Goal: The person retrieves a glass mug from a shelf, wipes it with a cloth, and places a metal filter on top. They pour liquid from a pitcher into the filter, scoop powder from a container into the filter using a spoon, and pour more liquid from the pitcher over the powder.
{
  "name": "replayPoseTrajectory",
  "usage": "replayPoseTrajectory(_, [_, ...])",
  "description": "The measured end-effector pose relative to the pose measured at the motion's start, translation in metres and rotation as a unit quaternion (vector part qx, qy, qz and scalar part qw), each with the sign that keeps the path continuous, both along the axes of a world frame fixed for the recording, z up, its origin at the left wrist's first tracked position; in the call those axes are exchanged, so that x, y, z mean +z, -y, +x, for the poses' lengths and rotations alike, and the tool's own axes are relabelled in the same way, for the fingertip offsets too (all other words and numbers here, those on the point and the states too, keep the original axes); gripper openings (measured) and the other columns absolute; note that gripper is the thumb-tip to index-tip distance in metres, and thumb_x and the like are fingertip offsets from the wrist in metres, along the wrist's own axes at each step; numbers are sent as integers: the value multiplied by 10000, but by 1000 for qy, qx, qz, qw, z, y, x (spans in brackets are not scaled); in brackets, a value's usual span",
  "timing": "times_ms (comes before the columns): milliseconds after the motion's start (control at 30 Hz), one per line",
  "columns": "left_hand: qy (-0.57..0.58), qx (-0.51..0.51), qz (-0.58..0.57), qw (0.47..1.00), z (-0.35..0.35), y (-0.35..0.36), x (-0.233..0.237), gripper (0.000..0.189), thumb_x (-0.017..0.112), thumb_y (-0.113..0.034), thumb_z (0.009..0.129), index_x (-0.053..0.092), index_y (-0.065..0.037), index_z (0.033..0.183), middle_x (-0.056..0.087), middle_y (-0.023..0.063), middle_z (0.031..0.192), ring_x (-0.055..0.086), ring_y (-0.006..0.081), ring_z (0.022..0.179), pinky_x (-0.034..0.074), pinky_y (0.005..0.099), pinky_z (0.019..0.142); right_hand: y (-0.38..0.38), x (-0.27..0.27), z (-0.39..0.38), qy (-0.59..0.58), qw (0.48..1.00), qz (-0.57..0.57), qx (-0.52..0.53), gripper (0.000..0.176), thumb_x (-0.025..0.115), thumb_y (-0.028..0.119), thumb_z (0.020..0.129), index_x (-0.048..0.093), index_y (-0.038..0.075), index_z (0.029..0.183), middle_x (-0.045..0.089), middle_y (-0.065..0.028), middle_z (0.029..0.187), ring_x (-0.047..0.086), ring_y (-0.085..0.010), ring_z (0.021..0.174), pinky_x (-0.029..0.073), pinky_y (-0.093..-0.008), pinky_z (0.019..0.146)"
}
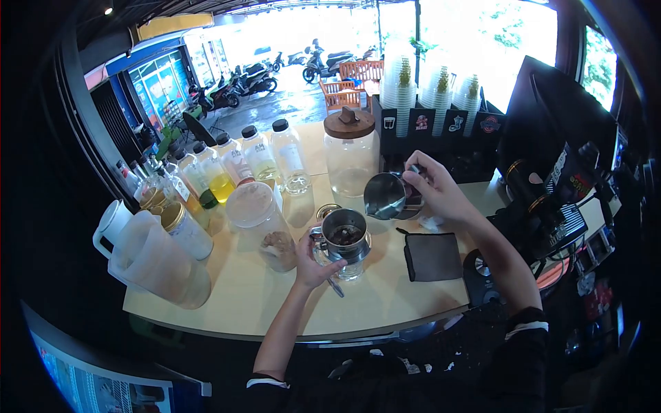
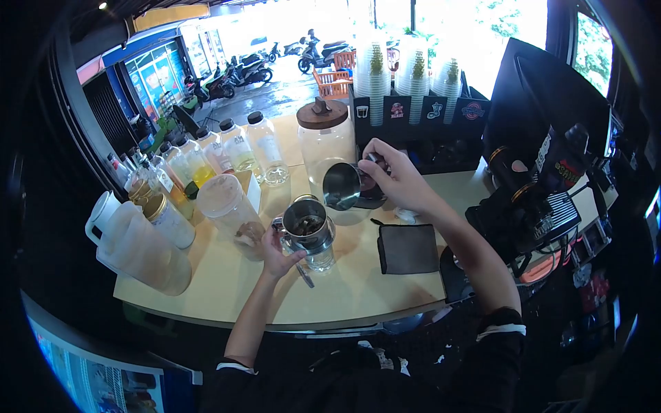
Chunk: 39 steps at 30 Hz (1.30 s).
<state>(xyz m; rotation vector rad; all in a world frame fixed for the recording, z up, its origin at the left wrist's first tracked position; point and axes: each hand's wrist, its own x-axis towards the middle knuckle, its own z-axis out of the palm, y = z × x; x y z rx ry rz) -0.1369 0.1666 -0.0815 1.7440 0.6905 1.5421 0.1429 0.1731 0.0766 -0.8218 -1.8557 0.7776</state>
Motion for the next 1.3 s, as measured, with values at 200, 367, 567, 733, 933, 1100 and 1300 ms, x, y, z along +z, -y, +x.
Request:
replayPoseTrajectory(200, [5, 48, 33, 998, 0, -3, -15, 773, 861, -376, 581, 546, -7, 1183, 610, 94, 1098, 566, 196, 1077, 428, 345, 950, 18, 36, -29, 13, 1000, -14, -7, 138, 547, 105, 939, 474, -9, 908, 549, -20, 704, 584, -61, 704, 493, -238, 638])
replayPoseTrajectory(367, [44, 55, 15, 997, 6, 6, -6, 755, 851, -421, 574, 581, -6, 1144, 648, 93, 1033, 609, 199, 985, 454, 335, 892, 5, 39, -39, 87, 995, 42, -19, 147, 562, 107, 929, 474, -7, 902, 552, -32, 713, 569, -41, 700, 483, -225, 617])
replayPoseTrajectory(567, [-8, 76, 59, 995, 0, 0, -13, 762, 849, -431, 576, 582, 6, 1141, 658, 98, 1033, 618, 194, 990, 459, 339, 903, 0, 44, -51, 151, 986, 67, -10, 141, 560, 93, 927, 471, -10, 892, 573, -53, 757, 606, -52, 731, 507, -217, 625])
replayPoseTrajectory(733, [1, 70, 46, 997, 2, 1, -11, 776, 845, -447, 578, 579, 12, 1144, 660, 100, 1032, 629, 200, 978, 467, 342, 898, -2, 43, -57, 149, 984, 94, 0, 163, 570, 104, 921, 473, -22, 882, 575, -81, 750, 627, -86, 731, 506, -233, 613])
replayPoseTrajectory(933, [6, 67, 48, 997, 3, 2, -8, 771, 841, -452, 579, 580, 13, 1137, 661, 101, 1027, 637, 206, 966, 477, 340, 884, -1, 46, -57, 126, 988, 91, -10, 171, 590, 113, 904, 501, -33, 908, 621, -133, 750, 665, -155, 730, 492, -281, 597])
replayPoseTrajectory(1100, [-1, 58, 33, 998, 2, 3, -5, 756, 836, -461, 581, 586, 7, 1120, 667, 98, 1016, 639, 208, 951, 465, 341, 882, 1, 49, -51, 154, 981, 111, -36, 194, 602, 118, 900, 477, -30, 884, 538, -90, 667, 586, -101, 674, 462, -274, 584])
replayPoseTrajectory(1300, [-6, 84, 48, 995, 3, 2, -7, 743, 825, -501, 578, 600, -10, 1088, 675, 86, 982, 632, 207, 931, 431, 342, 876, 4, 53, -43, 168, 982, 83, -37, 152, 552, 101, 932, 461, -10, 880, 545, -33, 729, 560, -43, 697, 515, -212, 611])
